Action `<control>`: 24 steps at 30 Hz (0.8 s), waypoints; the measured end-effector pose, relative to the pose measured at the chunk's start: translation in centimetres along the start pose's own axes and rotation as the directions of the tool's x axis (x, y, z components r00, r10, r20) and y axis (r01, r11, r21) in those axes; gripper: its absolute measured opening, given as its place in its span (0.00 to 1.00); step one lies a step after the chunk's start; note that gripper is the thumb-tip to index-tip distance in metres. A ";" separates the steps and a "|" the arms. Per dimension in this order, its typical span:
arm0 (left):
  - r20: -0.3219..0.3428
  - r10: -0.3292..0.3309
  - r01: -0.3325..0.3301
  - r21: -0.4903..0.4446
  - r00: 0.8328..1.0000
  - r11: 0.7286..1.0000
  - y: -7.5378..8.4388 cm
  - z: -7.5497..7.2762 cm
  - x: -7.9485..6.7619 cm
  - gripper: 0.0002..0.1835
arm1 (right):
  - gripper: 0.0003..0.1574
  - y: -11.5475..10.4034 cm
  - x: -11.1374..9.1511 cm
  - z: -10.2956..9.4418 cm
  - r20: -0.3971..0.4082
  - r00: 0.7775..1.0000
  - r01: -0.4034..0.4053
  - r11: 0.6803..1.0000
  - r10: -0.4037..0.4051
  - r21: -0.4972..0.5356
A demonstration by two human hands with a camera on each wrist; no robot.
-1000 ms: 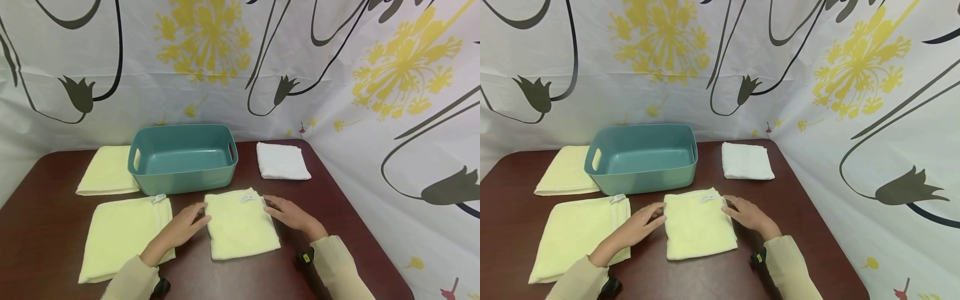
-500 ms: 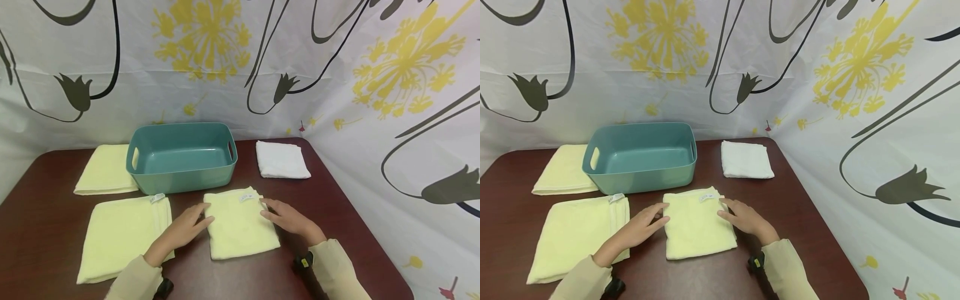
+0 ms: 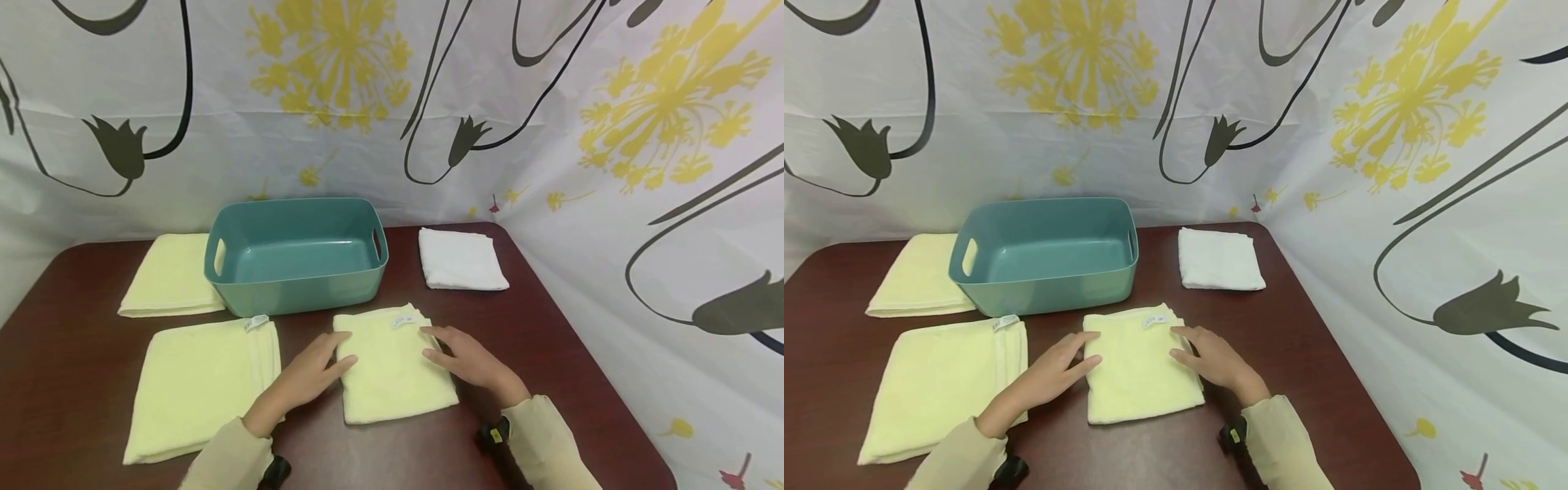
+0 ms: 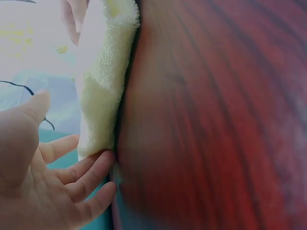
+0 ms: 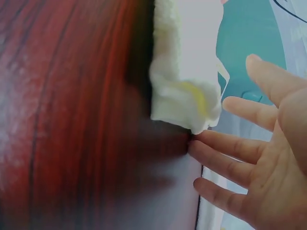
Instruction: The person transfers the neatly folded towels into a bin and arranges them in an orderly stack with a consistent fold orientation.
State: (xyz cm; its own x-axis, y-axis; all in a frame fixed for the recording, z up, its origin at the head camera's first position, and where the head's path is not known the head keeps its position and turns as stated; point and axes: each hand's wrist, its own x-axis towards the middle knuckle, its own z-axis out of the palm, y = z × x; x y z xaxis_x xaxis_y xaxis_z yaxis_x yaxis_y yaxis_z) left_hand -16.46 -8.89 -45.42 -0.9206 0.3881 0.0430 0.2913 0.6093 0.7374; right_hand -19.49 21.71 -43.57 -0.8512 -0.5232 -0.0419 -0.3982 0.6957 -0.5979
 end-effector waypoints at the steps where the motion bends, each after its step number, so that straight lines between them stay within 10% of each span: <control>1: -0.003 -0.002 0.002 -0.001 1.000 1.000 0.0 0.1 0.0 0.30 | 0.33 0.0 0.0 0.0 -0.004 1.000 -0.004 1.000 0.004 -0.004; 24: -0.093 0.011 -0.010 0.019 0.996 1.000 1.4 1.4 0.6 0.24 | 0.28 1.0 0.7 0.5 -0.026 0.996 0.083 0.996 -0.082 0.016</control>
State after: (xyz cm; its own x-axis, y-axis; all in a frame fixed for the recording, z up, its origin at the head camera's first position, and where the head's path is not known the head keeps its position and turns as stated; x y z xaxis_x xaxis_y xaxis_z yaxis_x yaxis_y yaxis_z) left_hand -16.23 -6.84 -45.37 -0.9375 0.3289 0.1139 0.3050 0.6185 0.7241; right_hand -20.29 21.76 -44.63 -0.8242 -0.5655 0.0284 -0.4617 0.6422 -0.6118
